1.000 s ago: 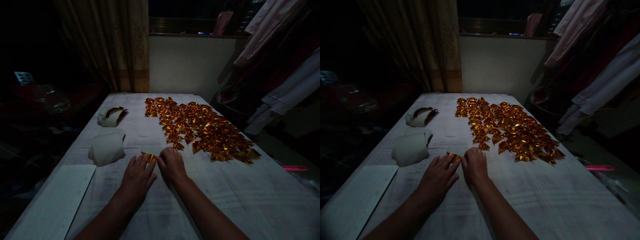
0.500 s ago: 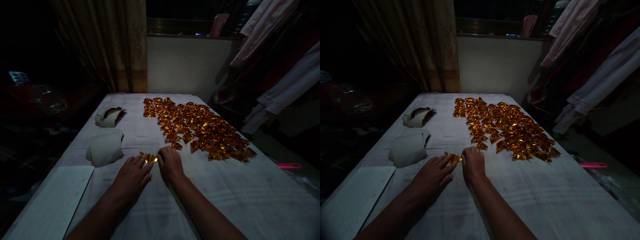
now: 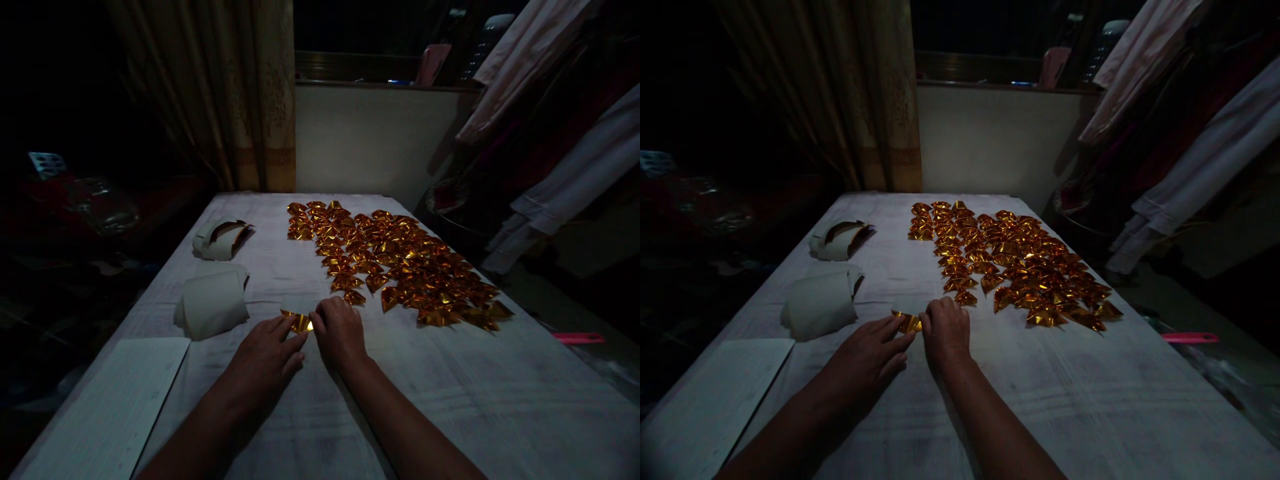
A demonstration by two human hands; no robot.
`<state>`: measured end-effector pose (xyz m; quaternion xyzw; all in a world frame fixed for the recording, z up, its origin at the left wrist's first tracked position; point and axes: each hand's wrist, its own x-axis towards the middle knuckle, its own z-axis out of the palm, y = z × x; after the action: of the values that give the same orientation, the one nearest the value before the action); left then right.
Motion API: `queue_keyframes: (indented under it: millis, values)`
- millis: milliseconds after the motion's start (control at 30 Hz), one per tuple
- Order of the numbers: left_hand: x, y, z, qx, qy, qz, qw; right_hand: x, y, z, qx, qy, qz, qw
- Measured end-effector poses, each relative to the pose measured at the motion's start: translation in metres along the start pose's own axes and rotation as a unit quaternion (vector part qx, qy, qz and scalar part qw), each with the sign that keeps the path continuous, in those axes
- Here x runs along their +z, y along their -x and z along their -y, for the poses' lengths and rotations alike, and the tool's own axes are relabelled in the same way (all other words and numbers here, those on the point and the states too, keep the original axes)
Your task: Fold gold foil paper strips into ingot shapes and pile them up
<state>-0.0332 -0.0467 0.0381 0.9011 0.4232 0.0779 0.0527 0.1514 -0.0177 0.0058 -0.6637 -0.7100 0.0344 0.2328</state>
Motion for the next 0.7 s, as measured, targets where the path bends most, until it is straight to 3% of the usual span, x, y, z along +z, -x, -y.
queue_keyframes:
  millis: [233, 500, 700]
  values:
    - [0.001, 0.0, -0.001, 0.0, 0.0, -0.027, 1.0, 0.001, 0.001, 0.0, -0.02, 0.009, -0.018, 1.0]
    - [0.006, 0.0, 0.001, 0.002, -0.011, -0.041, 0.999, -0.001, -0.005, 0.008, 0.021, 0.018, -0.004, 1.0]
    - [0.009, 0.001, 0.002, -0.006, -0.008, -0.041, 0.999, -0.002, 0.005, 0.005, -0.037, -0.029, -0.037, 0.998]
